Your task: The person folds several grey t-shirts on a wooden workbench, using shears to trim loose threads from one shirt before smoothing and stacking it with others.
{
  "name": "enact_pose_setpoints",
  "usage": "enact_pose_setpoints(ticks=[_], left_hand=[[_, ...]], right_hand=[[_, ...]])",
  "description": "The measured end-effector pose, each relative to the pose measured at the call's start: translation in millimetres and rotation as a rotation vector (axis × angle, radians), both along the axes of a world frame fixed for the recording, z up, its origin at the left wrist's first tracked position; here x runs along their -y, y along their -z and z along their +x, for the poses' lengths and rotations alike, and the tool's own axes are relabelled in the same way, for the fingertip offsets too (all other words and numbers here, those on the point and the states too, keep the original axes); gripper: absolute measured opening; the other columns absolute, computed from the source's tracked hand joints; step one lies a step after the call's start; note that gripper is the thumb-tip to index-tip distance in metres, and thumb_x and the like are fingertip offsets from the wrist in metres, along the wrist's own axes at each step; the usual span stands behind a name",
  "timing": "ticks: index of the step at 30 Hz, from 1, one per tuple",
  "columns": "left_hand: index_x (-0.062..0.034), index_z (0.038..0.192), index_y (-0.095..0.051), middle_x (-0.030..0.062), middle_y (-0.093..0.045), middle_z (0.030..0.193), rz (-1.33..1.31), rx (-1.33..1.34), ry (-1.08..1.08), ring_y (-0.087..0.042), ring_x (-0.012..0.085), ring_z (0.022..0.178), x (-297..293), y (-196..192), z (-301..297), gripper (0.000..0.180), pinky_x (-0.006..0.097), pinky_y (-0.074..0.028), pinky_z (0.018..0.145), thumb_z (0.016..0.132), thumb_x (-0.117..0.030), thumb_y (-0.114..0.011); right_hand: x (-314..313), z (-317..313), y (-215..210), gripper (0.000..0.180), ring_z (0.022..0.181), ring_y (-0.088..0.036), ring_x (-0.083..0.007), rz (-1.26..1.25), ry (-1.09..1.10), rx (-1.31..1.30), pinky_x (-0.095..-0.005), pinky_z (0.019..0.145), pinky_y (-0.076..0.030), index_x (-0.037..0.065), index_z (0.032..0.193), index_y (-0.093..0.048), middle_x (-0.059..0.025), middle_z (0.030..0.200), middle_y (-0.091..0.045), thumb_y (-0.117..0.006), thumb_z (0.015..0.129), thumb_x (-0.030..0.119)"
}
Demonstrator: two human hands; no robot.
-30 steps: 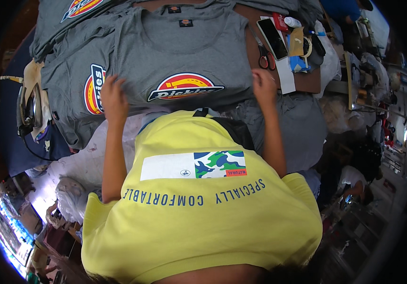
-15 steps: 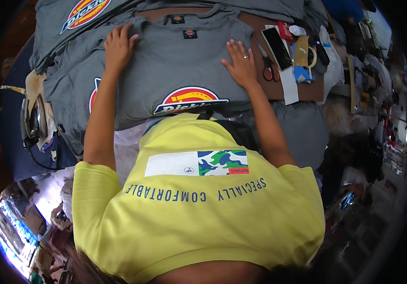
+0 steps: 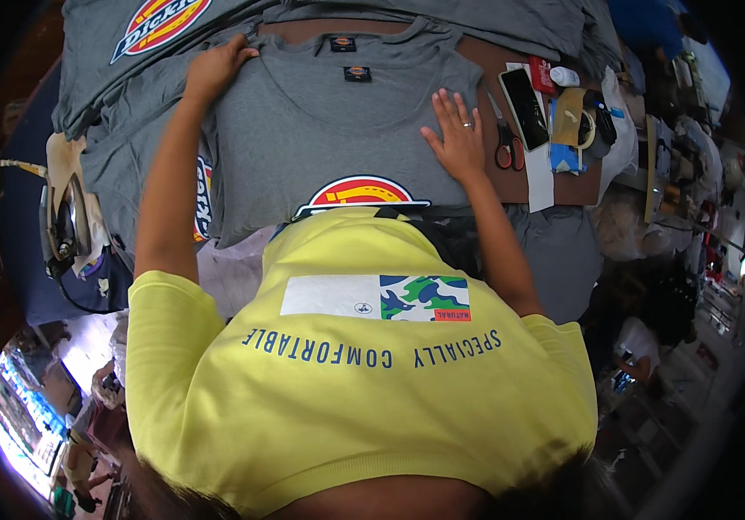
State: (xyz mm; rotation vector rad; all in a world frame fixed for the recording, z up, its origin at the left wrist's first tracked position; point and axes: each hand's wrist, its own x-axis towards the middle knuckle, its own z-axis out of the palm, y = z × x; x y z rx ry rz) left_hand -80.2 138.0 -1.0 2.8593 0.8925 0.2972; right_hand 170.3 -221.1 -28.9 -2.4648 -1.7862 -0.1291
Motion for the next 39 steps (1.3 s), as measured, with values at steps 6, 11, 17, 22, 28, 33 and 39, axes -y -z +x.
enact_pose_setpoints(ticks=[6,11,17,22,28,33,39], left_hand=[[-0.0107,0.091,-0.053,0.0112,-0.064,0.074,-0.025,0.124,0.046,-0.061,0.0324,0.067,0.2,9.4,-2.3,0.039,0.041,-0.047,0.057,0.082,-0.049,-0.049],[-0.0084,0.086,-0.057,0.0114,-0.063,0.074,-0.018,0.137,0.008,-0.061,0.0311,0.070,12.6,-5.6,2.2,0.041,0.040,-0.046,0.058,0.081,-0.049,-0.051],[-0.0076,0.083,-0.060,0.0121,-0.062,0.071,-0.033,0.053,-0.033,-0.061,0.0308,0.069,13.0,-23.6,5.1,0.048,0.039,-0.046,0.059,0.080,-0.055,-0.049],[-0.0087,0.086,-0.063,0.0123,-0.063,0.071,0.013,-0.026,-0.154,-0.061,0.0310,0.070,-17.3,0.9,-14.0,0.055,0.040,-0.046,0.059,0.079,-0.060,-0.045],[-0.0104,0.090,-0.066,0.0159,-0.064,0.078,-0.222,0.057,-0.175,-0.061,0.0332,0.076,-21.8,-1.0,-12.6,0.053,0.041,-0.046,0.067,0.081,-0.058,-0.044],[-0.0072,0.087,-0.064,0.0145,-0.064,0.080,-0.189,0.095,-0.160,-0.060,0.0327,0.077,-15.2,-3.1,-12.6,0.054,0.040,-0.046,0.066,0.082,-0.057,-0.044],[-0.0056,0.080,-0.060,0.0071,-0.057,0.080,0.168,0.204,0.070,-0.055,0.0258,0.080,22.6,-16.9,5.7,0.045,0.037,-0.045,0.066,0.082,-0.050,-0.050]], right_hand=[[-1.6,-0.2,-4.3,0.057,0.130,-0.027,-0.0212,0.065,-0.001,-0.080,-0.0487,0.103,-0.020,0.018,0.134,-0.035,-0.0005,0.141,-0.032,-0.044,0.087,0.048],[-33.4,41.6,3.6,0.051,0.129,-0.028,-0.0272,0.222,0.022,-0.173,-0.0520,0.102,-0.020,0.017,0.130,-0.041,-0.0055,0.136,-0.037,-0.044,0.088,0.045],[-77.8,73.3,15.1,0.051,0.129,-0.027,-0.0302,0.247,0.124,-0.082,-0.0543,0.101,-0.020,0.019,0.131,-0.040,-0.0069,0.137,-0.036,-0.042,0.088,0.047],[-81.8,76.3,22.9,0.052,0.129,-0.026,-0.0279,0.231,0.116,-0.094,-0.0534,0.102,-0.018,0.022,0.132,-0.038,-0.0055,0.138,-0.034,-0.041,0.088,0.049],[-81.4,76.5,24.1,0.051,0.131,-0.024,-0.0260,0.222,0.145,-0.097,-0.0520,0.104,-0.016,0.023,0.131,-0.038,-0.0036,0.138,-0.034,-0.042,0.088,0.050],[-82.3,76.1,22.9,0.052,0.131,-0.023,-0.0260,0.220,0.152,-0.105,-0.0521,0.104,-0.016,0.023,0.131,-0.038,-0.0036,0.138,-0.034,-0.041,0.087,0.050],[-82.5,77.2,25.8,0.053,0.131,-0.024,-0.0259,0.253,0.140,-0.099,-0.0523,0.104,-0.016,0.023,0.131,-0.039,-0.0040,0.138,-0.034,-0.042,0.087,0.051]])
